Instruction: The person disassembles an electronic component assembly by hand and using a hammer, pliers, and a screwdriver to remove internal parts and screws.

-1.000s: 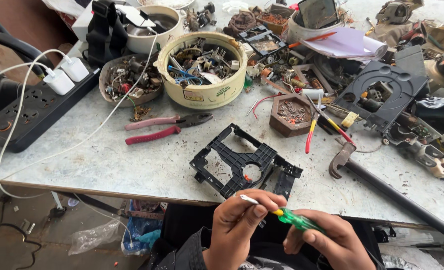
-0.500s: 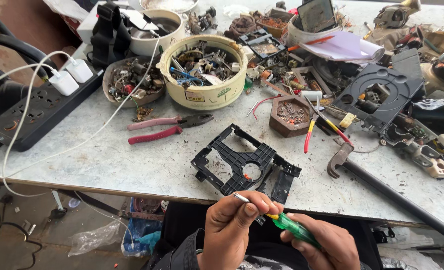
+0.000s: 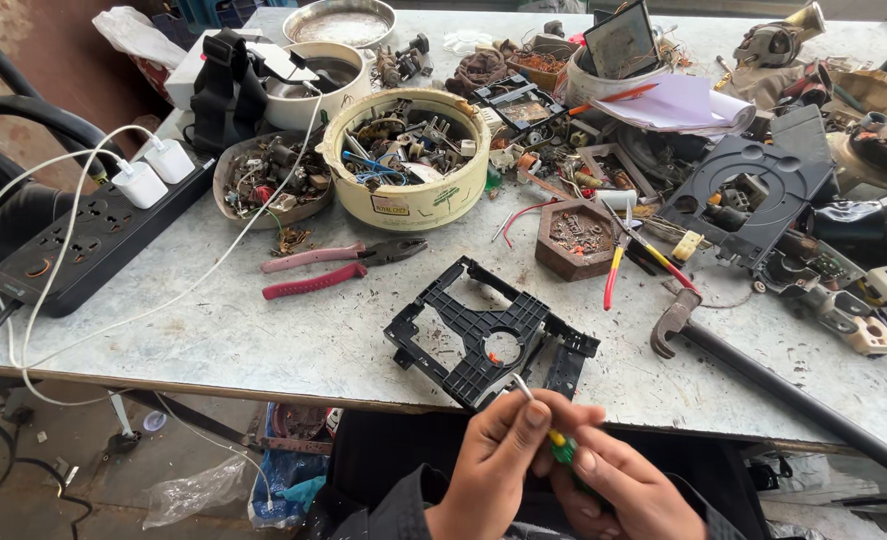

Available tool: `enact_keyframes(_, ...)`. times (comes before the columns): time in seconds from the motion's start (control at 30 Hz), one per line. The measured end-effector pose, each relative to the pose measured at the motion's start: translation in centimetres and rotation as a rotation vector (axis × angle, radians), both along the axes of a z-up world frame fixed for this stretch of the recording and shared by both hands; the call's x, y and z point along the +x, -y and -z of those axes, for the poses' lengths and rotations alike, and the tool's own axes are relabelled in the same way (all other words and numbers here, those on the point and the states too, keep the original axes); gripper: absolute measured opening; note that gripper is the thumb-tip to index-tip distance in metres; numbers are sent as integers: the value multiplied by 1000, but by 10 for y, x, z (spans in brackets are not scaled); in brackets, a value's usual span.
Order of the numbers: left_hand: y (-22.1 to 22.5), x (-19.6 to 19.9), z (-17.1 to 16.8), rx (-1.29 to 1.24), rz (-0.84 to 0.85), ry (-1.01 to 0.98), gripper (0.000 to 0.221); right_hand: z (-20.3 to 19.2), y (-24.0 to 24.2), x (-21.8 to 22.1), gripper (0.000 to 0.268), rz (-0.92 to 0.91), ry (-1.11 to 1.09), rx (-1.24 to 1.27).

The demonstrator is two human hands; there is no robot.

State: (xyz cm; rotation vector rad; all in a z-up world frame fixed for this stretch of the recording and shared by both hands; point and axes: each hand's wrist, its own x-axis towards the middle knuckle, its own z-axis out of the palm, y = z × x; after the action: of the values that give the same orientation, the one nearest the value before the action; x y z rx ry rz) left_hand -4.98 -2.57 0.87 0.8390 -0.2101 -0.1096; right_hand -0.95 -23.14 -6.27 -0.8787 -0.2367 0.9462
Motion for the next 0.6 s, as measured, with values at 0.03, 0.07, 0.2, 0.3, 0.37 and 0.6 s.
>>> enact_keyframes(0.03,2,0,1,-12,-59,69,34,0,-2,1,46,-53,-20,51)
enact_keyframes(0.07,3,0,1,-24,-118,137,35,0,-5,1,42,-29,46,58)
enact_keyframes(0.2,1,-7,1,-80,-121,195,32,-9,-17,-14,34,143,555,-69)
enact_keyframes(0.3,0,-10,-3,-81,-137,229,31,-19,-20,-25,42,266,638,-346)
enact_keyframes(0.37,-1,-12,-7,-73,-143,235,31,-21,-19,-26,48,262,612,-408)
enact_keyframes(0.6,-19,-9,-19,175,-82,351,30,7,4,-27,46,331,384,-284)
